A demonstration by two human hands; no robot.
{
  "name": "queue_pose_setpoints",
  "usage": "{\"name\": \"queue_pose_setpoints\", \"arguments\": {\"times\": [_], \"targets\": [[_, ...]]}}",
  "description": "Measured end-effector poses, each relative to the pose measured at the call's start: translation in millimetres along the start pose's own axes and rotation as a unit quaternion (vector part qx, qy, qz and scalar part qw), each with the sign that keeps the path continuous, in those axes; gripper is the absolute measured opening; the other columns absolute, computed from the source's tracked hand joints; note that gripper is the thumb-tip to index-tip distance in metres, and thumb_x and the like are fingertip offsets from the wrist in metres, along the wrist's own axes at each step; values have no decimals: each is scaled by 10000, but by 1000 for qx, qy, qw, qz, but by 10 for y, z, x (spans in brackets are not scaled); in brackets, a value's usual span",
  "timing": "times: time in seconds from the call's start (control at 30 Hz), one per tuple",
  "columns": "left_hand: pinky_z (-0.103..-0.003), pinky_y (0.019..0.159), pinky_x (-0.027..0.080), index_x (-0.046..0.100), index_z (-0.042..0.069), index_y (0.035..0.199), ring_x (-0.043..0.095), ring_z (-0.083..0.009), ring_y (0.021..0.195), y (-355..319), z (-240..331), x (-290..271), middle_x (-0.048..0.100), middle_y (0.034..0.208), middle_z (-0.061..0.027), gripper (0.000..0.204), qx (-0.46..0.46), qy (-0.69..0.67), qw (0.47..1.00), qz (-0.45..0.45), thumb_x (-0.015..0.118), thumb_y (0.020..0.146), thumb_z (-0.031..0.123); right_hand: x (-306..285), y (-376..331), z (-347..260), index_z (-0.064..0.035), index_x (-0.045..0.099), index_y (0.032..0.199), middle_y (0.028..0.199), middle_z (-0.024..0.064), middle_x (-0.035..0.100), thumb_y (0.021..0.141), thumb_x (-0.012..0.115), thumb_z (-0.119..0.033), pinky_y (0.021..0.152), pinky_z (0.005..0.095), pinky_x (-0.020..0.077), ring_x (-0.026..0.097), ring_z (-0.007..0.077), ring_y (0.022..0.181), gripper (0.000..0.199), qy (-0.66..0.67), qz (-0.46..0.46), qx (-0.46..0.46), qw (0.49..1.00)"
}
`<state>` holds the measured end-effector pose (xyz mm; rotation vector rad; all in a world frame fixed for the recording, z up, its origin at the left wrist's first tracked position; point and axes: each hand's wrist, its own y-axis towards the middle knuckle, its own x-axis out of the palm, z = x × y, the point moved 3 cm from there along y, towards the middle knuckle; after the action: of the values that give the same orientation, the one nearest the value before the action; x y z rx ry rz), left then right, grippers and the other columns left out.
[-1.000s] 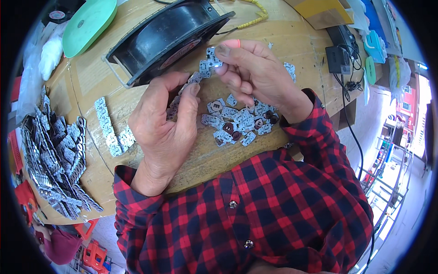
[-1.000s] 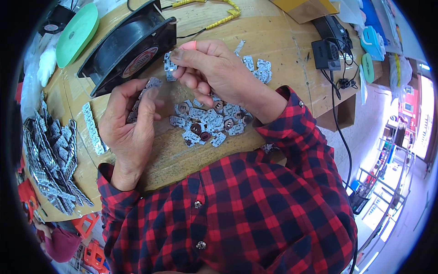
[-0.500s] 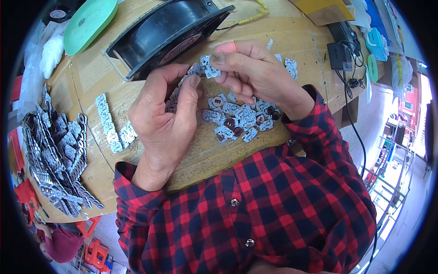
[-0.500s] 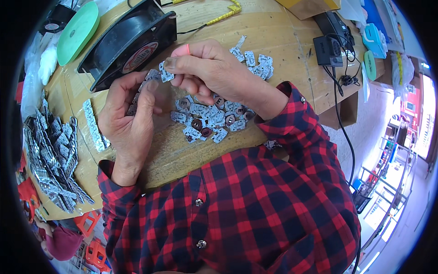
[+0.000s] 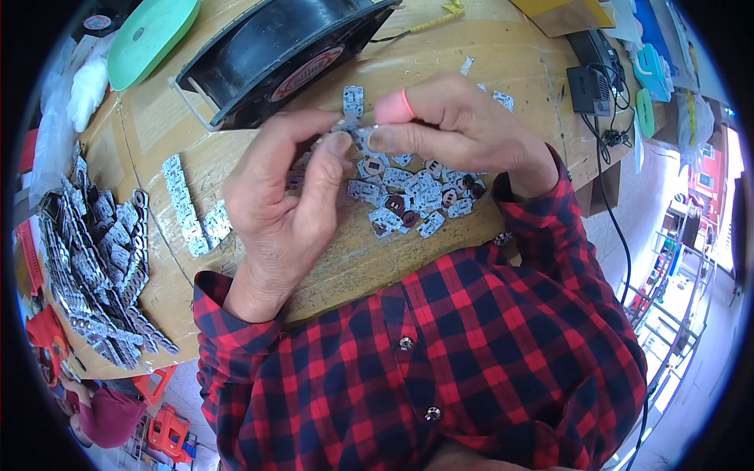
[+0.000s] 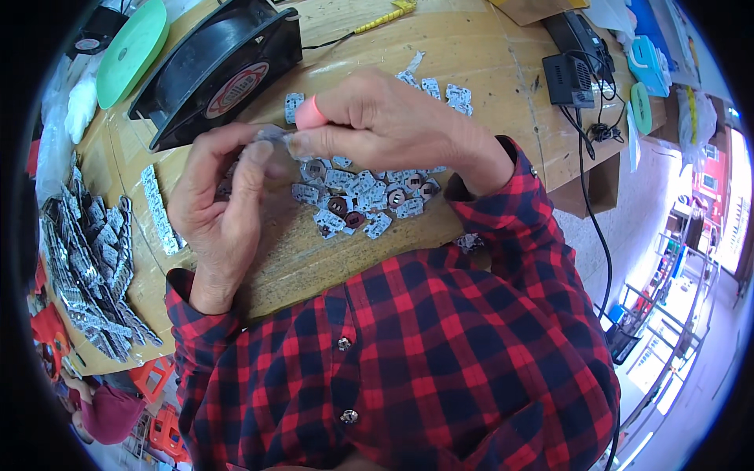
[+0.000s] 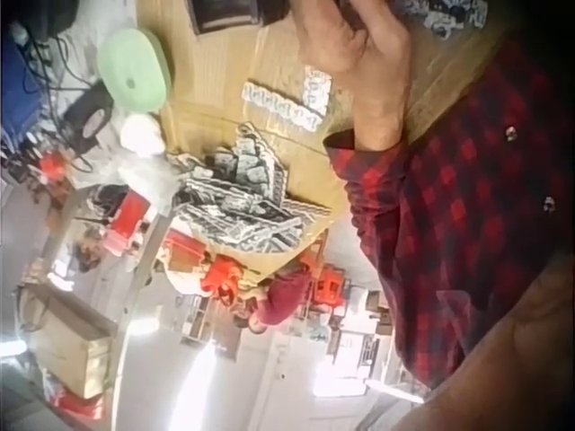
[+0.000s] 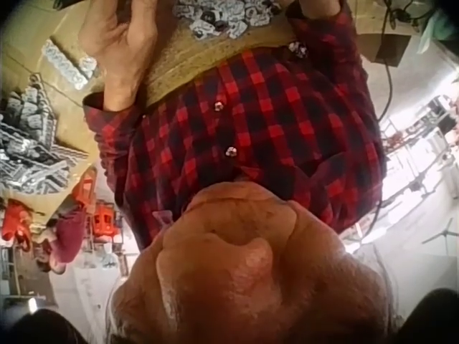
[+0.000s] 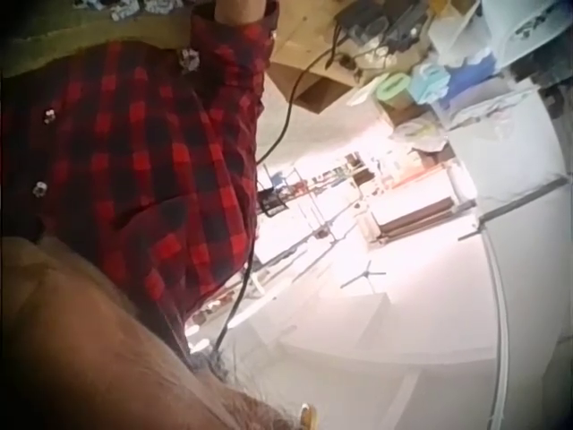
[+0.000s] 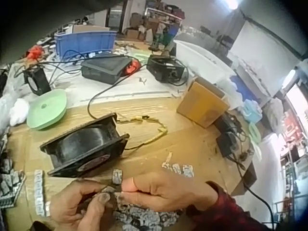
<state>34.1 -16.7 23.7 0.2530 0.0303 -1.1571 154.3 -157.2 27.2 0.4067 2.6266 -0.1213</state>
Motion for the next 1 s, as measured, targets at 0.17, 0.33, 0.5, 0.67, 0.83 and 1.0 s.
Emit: {"name": "queue_pose_setpoints", "arguments": {"times": [0.17,0.33,0.5,0.67,0.83,1.0], "targets": [[-224,566,474,613,-35,926,593,-78,638,-4,-61,25,627,759,-40,90,-3,73,986,-153,594,851,12,-50,-13,-5,-14,626,802,556,19,458,936,586,-192,468,292,337,423,89,502,227,-28,1,2,1000],[-174,514,415,612,-39,966,540,-33,582,21,-65,-17,643,741,-30,139,-175,-164,965,-105,535,861,11,-53,-8,-36,-17,615,780,578,-7,489,949,571,-199,463,263,338,435,68,509,252,61,40,16,997],[-143,462,350,625,-27,985,504,-6,549,15,-86,-44,646,712,-39,156,-209,-184,949,-148,546,863,31,49,-7,-52,-20,606,802,584,-16,488,962,556,-217,468,242,347,441,59,513,259,122,-54,60,989],[-170,441,403,618,-39,978,546,-45,539,27,-115,-2,658,772,-77,143,-236,-255,933,-93,592,870,52,86,4,-15,-18,593,829,579,-16,476,963,552,-209,467,240,341,445,62,513,238,40,-10,24,999],[-188,442,433,600,-38,965,575,-73,562,28,-115,-60,648,790,-87,180,-256,-308,910,-104,649,882,114,146,13,-13,-15,588,834,553,-20,460,962,543,-191,417,224,323,410,61,456,222,189,28,62,980],[-189,453,438,583,-25,965,580,-81,575,-19,-112,-15,638,787,-83,181,-271,-450,842,-118,654,889,124,291,56,-50,-22,570,803,497,-11,404,967,525,-209,302,213,270,299,47,342,252,585,16,202,785]]}}
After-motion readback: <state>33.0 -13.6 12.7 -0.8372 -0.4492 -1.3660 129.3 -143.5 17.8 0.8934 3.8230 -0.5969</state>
